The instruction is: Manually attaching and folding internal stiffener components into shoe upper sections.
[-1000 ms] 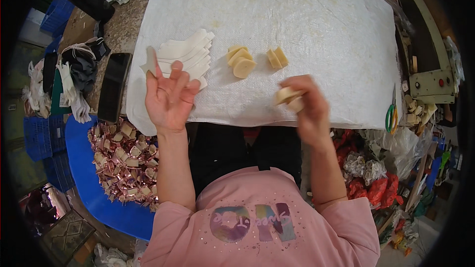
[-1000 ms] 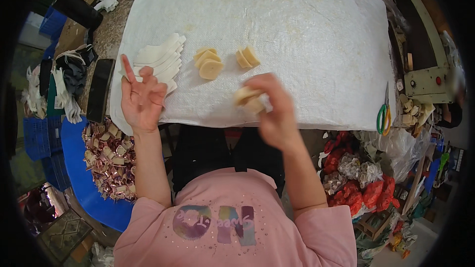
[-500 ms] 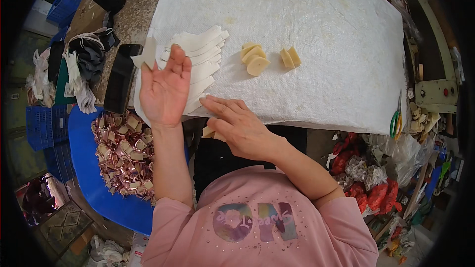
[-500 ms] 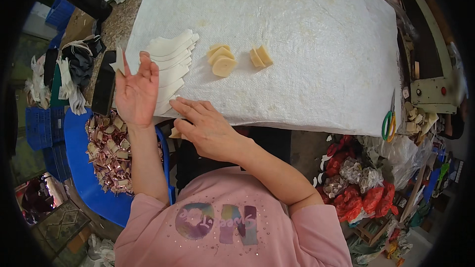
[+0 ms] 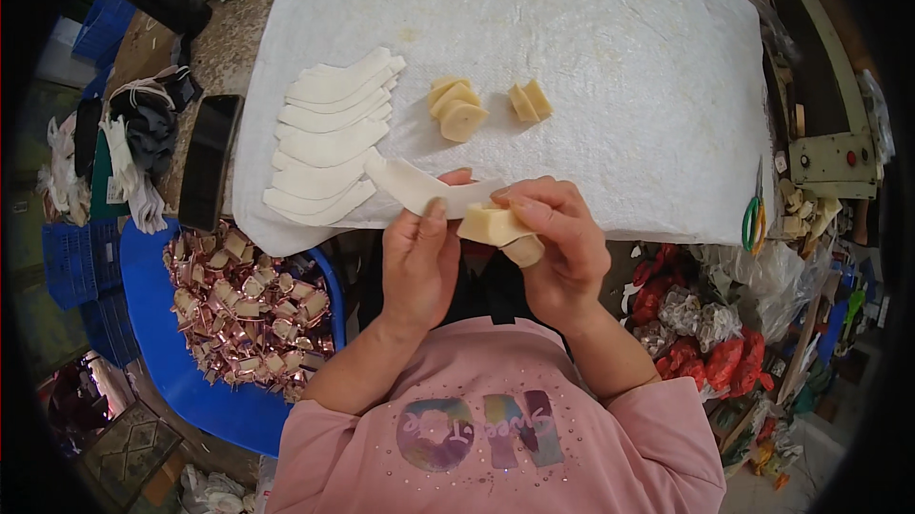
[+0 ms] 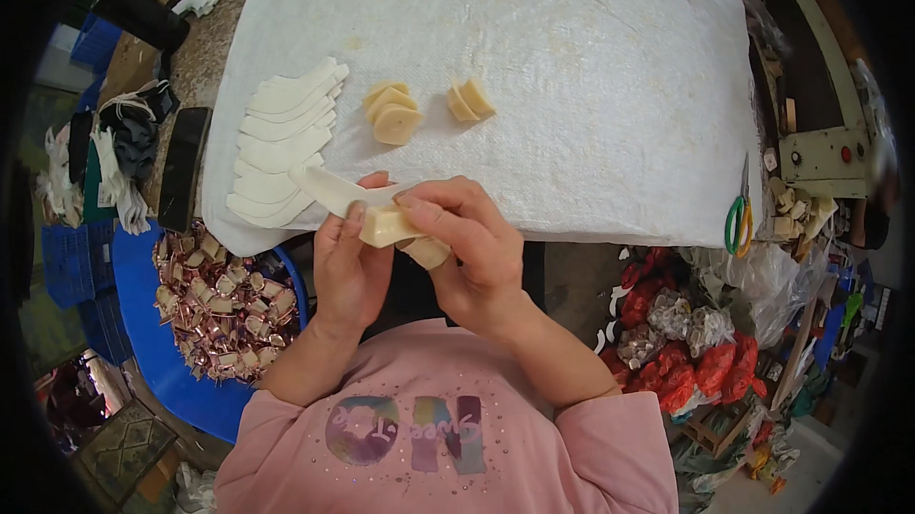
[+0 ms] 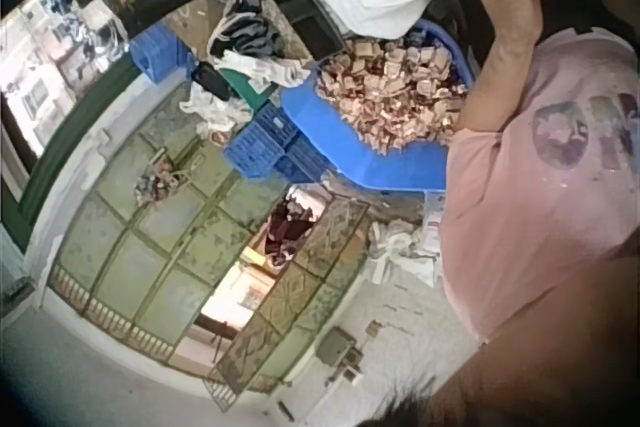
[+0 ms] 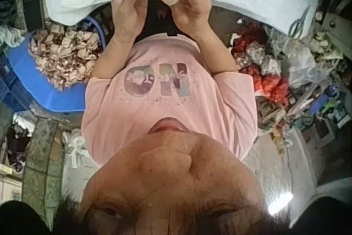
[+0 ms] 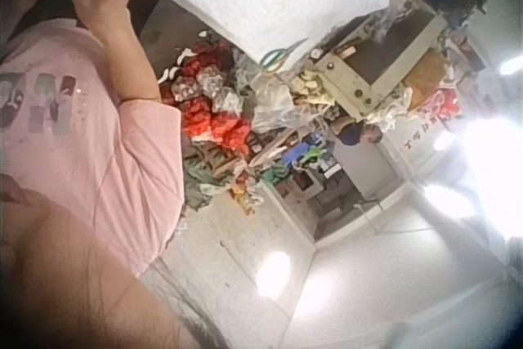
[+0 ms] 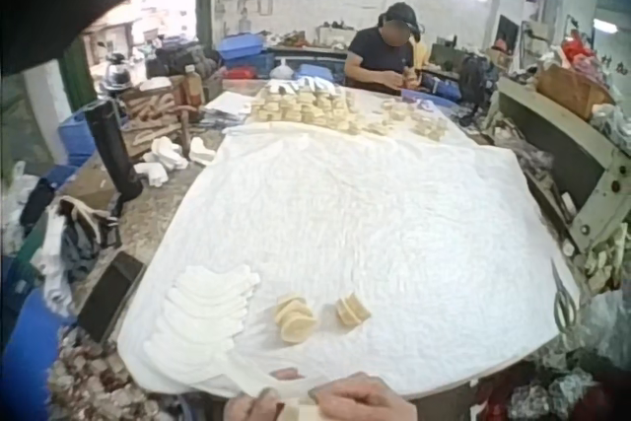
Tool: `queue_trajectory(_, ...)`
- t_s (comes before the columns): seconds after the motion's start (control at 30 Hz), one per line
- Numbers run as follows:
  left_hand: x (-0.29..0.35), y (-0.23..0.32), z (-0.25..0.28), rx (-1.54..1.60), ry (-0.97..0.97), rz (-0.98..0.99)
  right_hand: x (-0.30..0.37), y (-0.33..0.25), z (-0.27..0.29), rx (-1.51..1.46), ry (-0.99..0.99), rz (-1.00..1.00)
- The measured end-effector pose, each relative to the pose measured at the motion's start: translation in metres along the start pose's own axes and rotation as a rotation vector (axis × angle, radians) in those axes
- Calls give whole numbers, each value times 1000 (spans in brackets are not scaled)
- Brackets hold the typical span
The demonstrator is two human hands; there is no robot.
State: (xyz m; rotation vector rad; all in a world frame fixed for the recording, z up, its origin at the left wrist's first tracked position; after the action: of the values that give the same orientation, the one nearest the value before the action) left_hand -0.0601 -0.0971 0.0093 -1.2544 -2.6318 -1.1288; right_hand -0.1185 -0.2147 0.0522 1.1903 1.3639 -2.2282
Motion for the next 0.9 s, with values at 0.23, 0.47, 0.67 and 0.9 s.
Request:
queue_trajectory(0.23, 9, 0, -18, -42, -117, 37, 9, 7, 2, 110, 84, 212)
queue_trajectory(0.47, 11, -1, -25, -104, -160, 16, 9, 5, 5, 114, 72, 205)
queue_trajectory(0.67, 19, -5, -25, -266, -87, -43, 9, 4, 5, 208, 115, 241)
queue_trajectory(0.9, 13, 9, -10, -732, -58, -224, 6, 8, 6, 304, 64, 267)
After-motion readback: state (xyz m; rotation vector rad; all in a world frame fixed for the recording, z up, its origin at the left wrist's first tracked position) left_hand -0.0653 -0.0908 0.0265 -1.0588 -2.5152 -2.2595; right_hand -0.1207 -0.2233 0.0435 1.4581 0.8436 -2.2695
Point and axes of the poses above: each hand's wrist, its own x-axis away from the middle knuckle, its own z-axis out of the back of the hand, y = z × x, the point moved 3 cm from there along -x, towards the middle knuckle, and after that the axes turned 13 degrees about z, right-handed, at the moved point
